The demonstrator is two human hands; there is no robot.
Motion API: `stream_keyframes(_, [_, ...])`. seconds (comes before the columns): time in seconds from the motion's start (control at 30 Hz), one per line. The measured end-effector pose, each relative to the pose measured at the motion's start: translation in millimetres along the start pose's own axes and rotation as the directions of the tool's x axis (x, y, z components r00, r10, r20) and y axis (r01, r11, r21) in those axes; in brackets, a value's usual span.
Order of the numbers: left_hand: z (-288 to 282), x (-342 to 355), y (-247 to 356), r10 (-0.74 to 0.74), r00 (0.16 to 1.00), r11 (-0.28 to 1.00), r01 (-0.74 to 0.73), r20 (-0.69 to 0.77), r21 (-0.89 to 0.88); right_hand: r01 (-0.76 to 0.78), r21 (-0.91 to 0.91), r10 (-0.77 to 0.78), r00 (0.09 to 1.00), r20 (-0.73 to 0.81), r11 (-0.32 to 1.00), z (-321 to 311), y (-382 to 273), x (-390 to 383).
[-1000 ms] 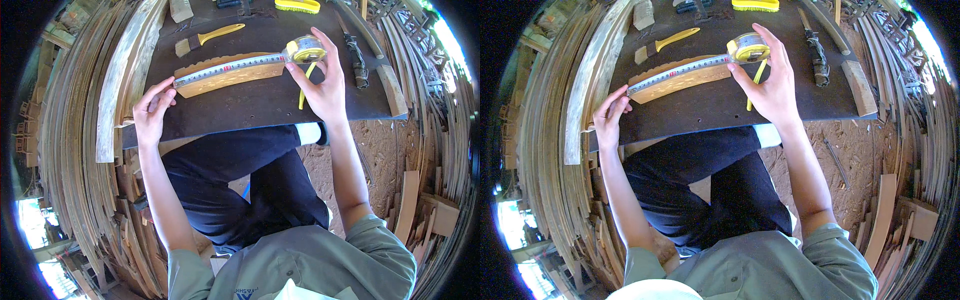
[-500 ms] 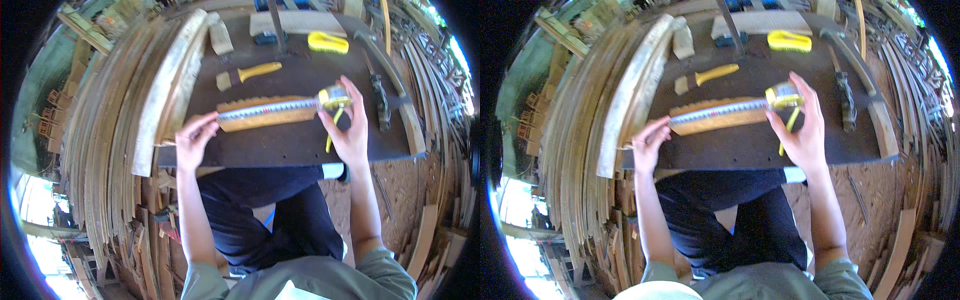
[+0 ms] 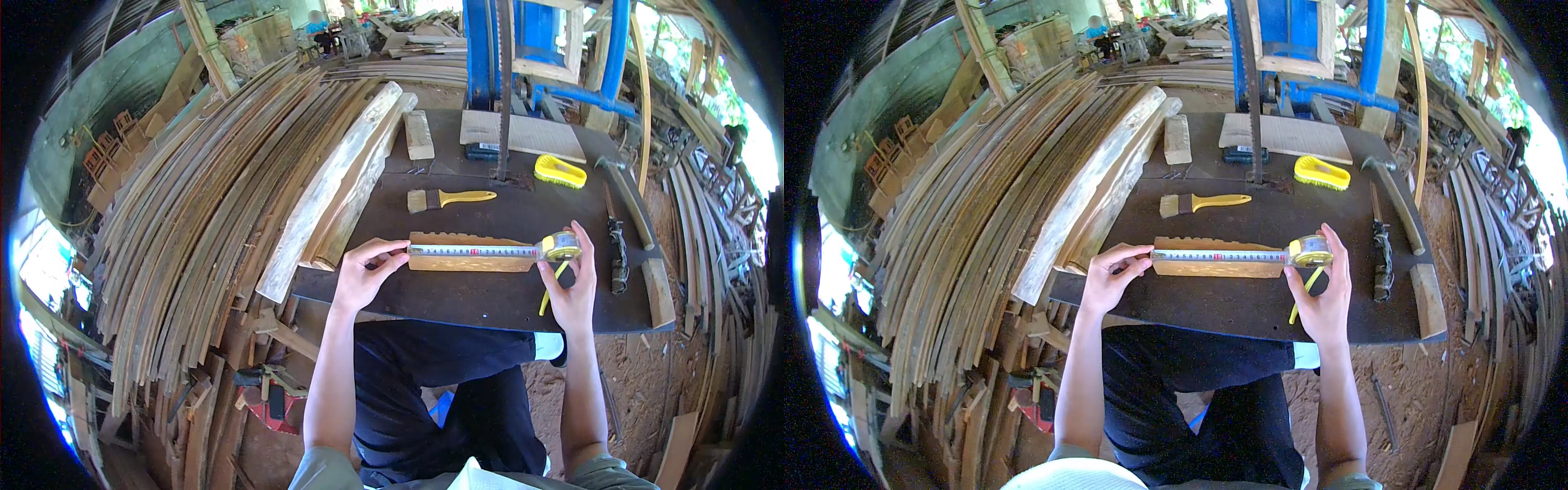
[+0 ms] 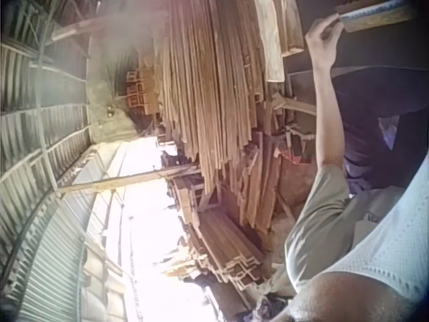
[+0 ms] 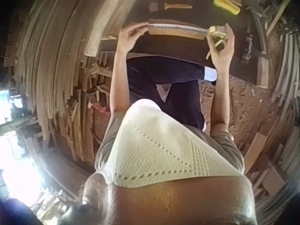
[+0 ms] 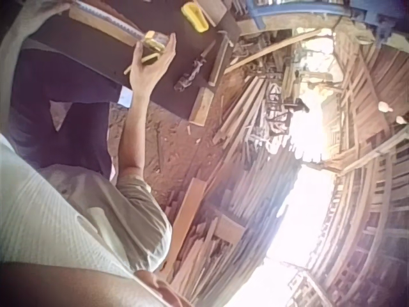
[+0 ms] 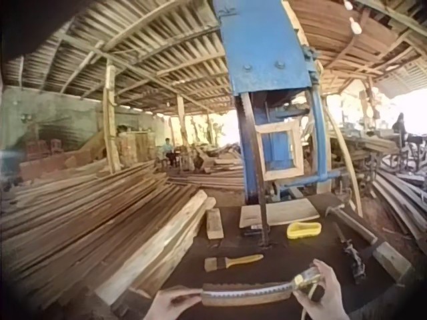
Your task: Measuring a piece of wood using a yellow tape measure on a workbench in a workshop.
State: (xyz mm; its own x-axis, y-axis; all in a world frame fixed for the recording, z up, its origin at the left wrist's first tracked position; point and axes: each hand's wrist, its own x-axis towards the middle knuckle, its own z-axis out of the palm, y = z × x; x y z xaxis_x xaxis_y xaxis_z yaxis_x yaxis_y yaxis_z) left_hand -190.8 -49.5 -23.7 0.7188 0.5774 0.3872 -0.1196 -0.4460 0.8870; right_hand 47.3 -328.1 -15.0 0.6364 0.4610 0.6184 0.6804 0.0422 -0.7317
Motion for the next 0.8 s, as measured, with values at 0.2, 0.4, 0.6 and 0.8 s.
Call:
stream_keyframes(0.2, [0.2,-0.4,3.7,-0.017,1.000,0.999,0.017,0.010,0.028,0.000,-0.016,0.000,1.000,0.001,1.000,0.6,0.3,1.3])
stream_keyframes(0.4, [0.8,-1.1,0.3,-0.019,1.000,1.000,0.019,0.021,0.007,-0.023,0.002,0.023,1.000,0.009,1.000,0.1,-2.0,0.4])
stream_keyframes(0.6, [1.5,-0.2,3.0,0.018,1.000,0.999,-0.019,0.020,0.036,-0.013,0.006,0.013,1.000,0.010,1.000,-0.5,-1.7,0.7])
stream_keyframes(0.8, [0.0,-2.0,0.7,-0.020,1.000,0.998,0.019,0.015,0.060,-0.033,-0.003,0.033,0.999,0.018,0.999,1.4,-1.5,-0.6])
